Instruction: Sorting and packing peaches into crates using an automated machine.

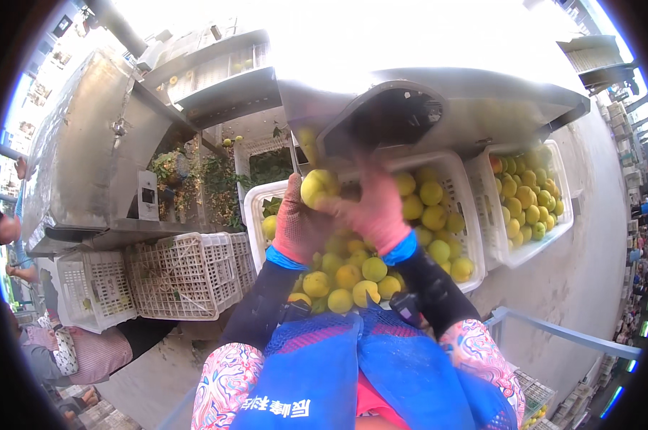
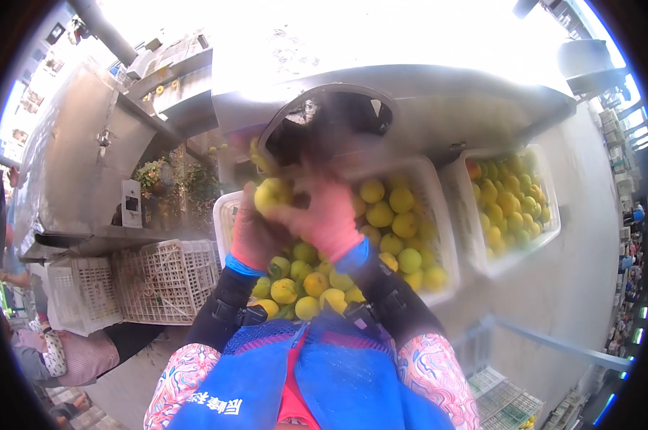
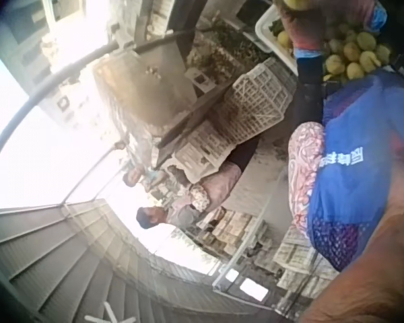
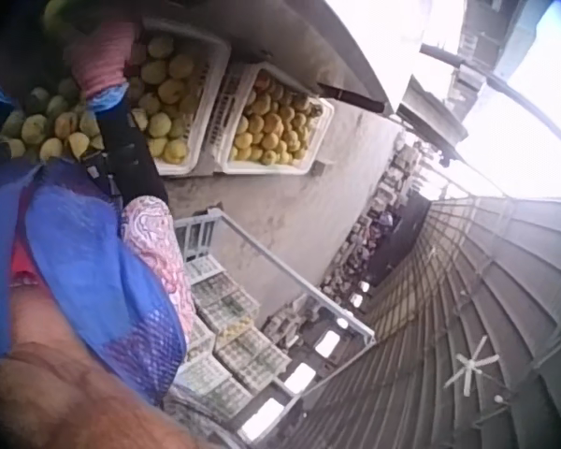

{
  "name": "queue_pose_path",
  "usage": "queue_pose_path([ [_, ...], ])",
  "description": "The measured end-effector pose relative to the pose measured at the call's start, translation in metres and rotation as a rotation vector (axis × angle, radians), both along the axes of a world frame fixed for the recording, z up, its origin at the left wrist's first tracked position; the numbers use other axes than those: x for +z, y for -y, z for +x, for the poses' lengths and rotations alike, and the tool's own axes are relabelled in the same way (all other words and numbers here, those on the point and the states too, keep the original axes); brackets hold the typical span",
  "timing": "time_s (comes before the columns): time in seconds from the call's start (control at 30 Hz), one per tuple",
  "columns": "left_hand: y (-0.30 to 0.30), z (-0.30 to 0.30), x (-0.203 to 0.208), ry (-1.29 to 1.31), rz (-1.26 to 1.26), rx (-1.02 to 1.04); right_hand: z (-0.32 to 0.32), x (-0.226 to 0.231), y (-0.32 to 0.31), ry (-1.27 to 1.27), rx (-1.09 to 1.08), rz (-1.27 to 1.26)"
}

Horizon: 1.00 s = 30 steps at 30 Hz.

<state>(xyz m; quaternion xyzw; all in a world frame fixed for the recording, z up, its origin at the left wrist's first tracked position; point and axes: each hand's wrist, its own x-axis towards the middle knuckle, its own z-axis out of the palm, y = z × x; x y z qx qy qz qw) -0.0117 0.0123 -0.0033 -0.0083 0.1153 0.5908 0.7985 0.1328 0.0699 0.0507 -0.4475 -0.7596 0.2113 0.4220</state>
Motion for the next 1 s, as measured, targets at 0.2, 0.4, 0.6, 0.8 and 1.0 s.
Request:
queue_pose_path([
  [0.2, -0.012, 0.011, -0.031, -0.127, 0.123, 0.021, 0.003, -0.017, 0.020, -0.017, -0.018, -0.028],
  [0.4, 0.008, 0.019, -0.044, -2.300, 0.702, -0.476, 0.016, -0.030, -0.008, 0.169, -0.233, 0.189],
  [0.6, 0.004, 0.053, -0.098, -2.597, 0.861, -0.566, 0.006, -0.068, -0.084, 0.432, -0.241, 0.155],
  [0.8, -0.022, 0.041, -0.123, -2.636, 0.936, -0.859, 0.056, -0.053, -0.040, 0.155, -0.145, 0.172],
  [1.0, -0.019, 0.048, -0.083, -2.320, 0.628, -0.783, 0.114, -0.118, -0.040, 0.890, -0.364, -0.210],
])
